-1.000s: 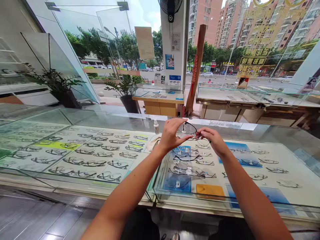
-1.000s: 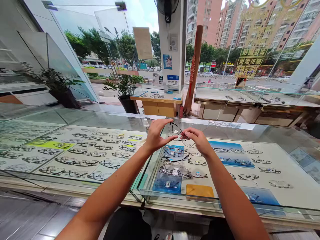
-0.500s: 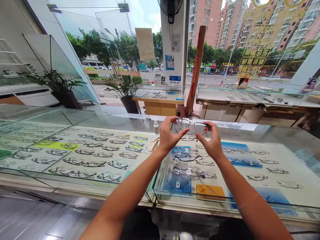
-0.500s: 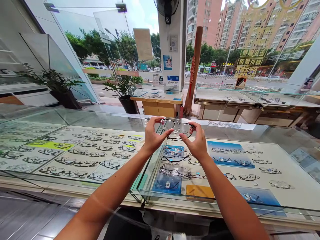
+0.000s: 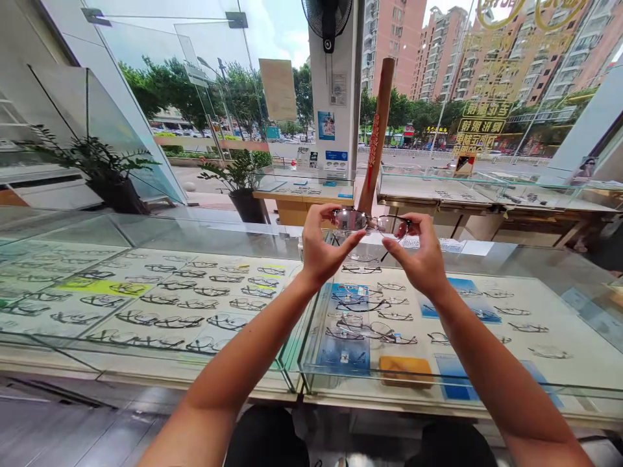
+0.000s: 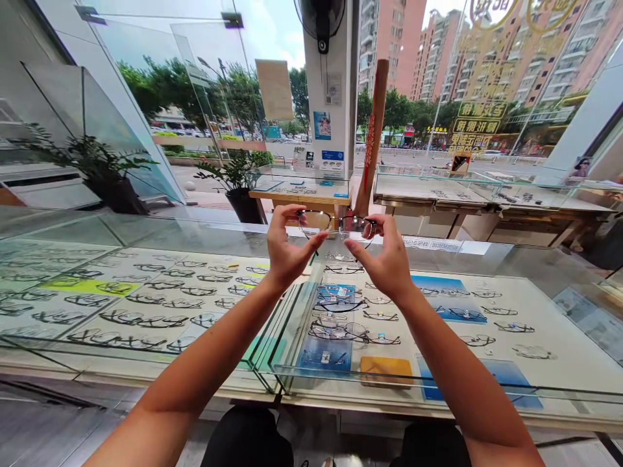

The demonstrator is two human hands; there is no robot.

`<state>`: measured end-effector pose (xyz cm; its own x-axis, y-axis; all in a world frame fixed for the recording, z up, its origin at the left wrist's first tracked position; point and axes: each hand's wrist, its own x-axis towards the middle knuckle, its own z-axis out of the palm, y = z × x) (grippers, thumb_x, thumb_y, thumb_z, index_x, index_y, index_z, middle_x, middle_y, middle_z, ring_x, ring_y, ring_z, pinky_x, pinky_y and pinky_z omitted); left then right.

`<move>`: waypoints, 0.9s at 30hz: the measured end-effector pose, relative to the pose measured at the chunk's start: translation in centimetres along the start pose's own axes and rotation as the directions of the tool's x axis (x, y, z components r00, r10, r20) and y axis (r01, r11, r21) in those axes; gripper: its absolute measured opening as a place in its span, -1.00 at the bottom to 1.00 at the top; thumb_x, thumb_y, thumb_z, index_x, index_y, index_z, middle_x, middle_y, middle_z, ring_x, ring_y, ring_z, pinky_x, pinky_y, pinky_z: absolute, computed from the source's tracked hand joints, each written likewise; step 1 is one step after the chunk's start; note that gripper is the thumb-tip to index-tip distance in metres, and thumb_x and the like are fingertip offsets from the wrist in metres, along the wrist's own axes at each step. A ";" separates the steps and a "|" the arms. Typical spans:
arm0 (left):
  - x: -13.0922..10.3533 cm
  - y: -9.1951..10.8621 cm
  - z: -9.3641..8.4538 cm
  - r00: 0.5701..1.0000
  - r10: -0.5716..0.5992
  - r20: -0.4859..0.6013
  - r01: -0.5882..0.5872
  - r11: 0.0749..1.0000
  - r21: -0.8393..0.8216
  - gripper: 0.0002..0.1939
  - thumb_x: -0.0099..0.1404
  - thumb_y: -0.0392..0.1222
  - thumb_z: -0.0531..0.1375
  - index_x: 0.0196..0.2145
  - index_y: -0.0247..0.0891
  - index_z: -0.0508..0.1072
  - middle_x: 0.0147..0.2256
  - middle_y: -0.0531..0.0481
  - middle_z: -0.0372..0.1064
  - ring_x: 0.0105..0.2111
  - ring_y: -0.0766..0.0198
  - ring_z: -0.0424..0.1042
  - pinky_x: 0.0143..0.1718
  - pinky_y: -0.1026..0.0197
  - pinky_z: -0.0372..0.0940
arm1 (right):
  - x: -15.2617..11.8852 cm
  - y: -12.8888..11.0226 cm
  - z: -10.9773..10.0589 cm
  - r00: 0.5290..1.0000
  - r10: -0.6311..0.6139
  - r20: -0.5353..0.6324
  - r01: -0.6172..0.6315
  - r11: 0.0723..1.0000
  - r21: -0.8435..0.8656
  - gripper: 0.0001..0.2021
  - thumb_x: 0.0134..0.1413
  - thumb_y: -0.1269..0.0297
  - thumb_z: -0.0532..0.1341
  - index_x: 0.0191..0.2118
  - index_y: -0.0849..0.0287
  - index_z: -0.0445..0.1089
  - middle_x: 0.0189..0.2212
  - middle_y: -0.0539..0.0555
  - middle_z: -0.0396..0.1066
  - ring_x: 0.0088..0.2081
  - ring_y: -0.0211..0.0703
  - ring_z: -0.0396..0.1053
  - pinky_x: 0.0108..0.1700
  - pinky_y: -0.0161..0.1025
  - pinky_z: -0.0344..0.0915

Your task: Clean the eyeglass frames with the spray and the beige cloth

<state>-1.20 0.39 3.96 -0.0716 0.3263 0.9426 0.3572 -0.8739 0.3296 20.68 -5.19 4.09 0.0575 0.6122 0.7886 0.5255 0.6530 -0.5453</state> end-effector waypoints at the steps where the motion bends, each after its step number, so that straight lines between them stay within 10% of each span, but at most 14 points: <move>1: 1.4 0.6 -0.2 1.000 0.002 0.014 -0.001 1.000 -0.005 -0.43 0.25 0.19 0.47 0.04 -0.14 0.44 -0.10 -0.06 0.47 -0.18 0.18 0.49 -0.03 0.03 0.42 | 1.2 -0.9 -0.7 1.000 -0.010 0.005 0.010 1.000 -0.009 -0.47 0.17 -0.15 0.42 0.10 -0.02 0.32 -0.16 0.05 0.50 -0.11 0.00 0.48 0.07 0.05 0.43; 8: 7.5 4.3 -1.8 0.991 0.028 0.129 -0.040 0.994 0.098 -0.40 0.23 0.19 0.49 0.06 -0.12 0.43 -0.01 -0.09 0.51 -0.06 0.09 0.53 0.04 0.00 0.42 | 5.5 -4.8 -3.6 1.000 0.015 0.025 -0.016 1.000 0.027 -0.46 0.09 -0.15 0.47 0.05 0.01 0.38 -0.09 0.09 0.57 -0.05 0.03 0.56 0.00 0.02 0.50; 27: 7.1 4.7 -4.6 0.936 -0.067 0.345 -0.011 0.975 0.221 -0.49 0.24 0.17 0.49 0.00 -0.15 0.55 -0.14 -0.08 0.53 -0.20 0.12 0.58 -0.16 0.03 0.53 | 4.0 -5.5 -4.6 1.000 0.013 0.028 -0.005 0.960 -0.279 -0.48 0.20 -0.16 0.40 0.16 -0.02 0.50 0.09 0.18 0.55 0.03 0.16 0.55 -0.01 0.11 0.57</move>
<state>-4.32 -3.09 12.50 0.2300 0.4882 0.8419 0.5547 -0.7765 0.2988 21.95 -8.41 11.61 0.0407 0.6332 0.7729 0.7414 0.4994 -0.4482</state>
